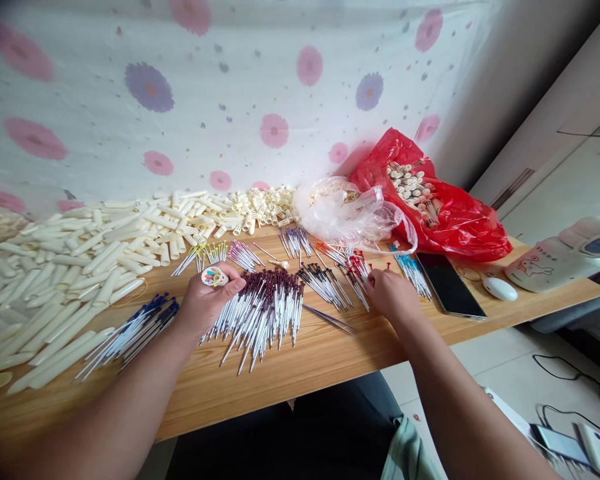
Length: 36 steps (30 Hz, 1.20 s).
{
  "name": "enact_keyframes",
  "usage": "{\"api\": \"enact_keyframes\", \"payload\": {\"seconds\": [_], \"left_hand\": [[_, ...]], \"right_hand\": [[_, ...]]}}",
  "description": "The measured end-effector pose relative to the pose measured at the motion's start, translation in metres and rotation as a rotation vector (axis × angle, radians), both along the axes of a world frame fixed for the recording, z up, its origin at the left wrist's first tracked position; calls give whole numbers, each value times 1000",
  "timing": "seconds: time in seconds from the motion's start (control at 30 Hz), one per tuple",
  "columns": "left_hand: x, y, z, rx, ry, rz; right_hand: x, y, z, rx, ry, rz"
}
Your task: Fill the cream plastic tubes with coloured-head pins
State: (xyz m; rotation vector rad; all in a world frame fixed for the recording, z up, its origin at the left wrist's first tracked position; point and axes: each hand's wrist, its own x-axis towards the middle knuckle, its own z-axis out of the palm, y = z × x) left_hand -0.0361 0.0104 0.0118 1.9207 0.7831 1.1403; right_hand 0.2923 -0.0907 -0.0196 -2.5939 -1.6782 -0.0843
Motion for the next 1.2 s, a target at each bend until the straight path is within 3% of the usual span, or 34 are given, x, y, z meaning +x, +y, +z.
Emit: {"api": "enact_keyframes", "payload": {"seconds": [0.37, 0.47, 0.57, 0.7, 0.83, 0.93, 1.03, 1.2], "left_hand": [[0, 0, -1, -23, -5, 4], [1, 0, -3, -52, -8, 4], [4, -2, -6, -113, -78, -4], [14, -10, -7, -268, -222, -65], [22, -16, -6, -446, -380, -40], [20, -12, -6, -523, -578, 21], [15, -7, -4, -594, -710, 72], [11, -5, 5, -604, -754, 10]], "right_hand": [[10, -2, 14, 29, 62, -86], [7, -5, 20, 157, 245, -66], [-19, 0, 29, 353, 710, 49], [-83, 24, 47, 417, 1161, 337], [-140, 52, 63, 373, 1272, 542], [-165, 66, 66, 319, 1312, 622], [-174, 71, 60, 281, 1395, 662], [-173, 68, 47, 252, 1530, 682]]}}
